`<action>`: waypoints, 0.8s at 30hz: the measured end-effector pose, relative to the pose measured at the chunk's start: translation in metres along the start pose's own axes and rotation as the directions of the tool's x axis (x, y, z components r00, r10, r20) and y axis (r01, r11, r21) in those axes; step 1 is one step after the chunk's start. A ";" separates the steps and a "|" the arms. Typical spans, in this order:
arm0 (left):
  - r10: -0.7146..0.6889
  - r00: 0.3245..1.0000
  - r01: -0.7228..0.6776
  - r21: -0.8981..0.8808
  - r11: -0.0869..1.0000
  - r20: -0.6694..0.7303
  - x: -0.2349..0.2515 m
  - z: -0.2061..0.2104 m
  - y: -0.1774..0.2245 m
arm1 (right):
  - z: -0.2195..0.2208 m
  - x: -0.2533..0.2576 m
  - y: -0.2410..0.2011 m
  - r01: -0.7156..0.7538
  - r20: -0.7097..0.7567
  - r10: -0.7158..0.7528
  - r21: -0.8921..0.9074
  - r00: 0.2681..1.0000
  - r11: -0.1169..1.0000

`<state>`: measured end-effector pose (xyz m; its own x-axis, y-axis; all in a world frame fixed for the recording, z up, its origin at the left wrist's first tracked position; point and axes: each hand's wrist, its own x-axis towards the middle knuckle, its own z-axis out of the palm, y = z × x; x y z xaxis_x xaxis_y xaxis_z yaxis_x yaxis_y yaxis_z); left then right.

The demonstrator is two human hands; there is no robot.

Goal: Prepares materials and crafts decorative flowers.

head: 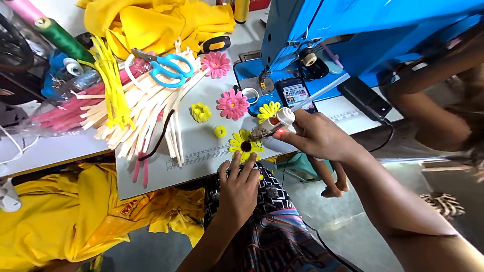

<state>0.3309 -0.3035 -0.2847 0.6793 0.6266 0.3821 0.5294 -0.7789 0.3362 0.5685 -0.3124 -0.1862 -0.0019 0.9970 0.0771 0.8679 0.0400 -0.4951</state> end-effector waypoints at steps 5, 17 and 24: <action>0.001 1.000 -0.001 -0.002 1.000 -0.005 0.000 0.000 0.000 | 0.001 0.001 0.000 0.030 0.006 -0.030 -0.004 1.000 1.000; 0.006 1.000 -0.006 -0.013 1.000 -0.021 -0.002 0.002 -0.001 | -0.004 -0.018 0.004 0.016 0.022 -0.016 0.015 1.000 1.000; 0.002 1.000 -0.002 -0.020 1.000 -0.007 -0.002 0.002 -0.001 | -0.002 -0.011 0.007 -0.006 -0.010 0.006 0.025 1.000 1.000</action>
<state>0.3301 -0.3039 -0.2876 0.6769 0.6249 0.3890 0.5177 -0.7798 0.3520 0.5750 -0.3234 -0.1888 0.0082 0.9965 0.0830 0.8555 0.0359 -0.5166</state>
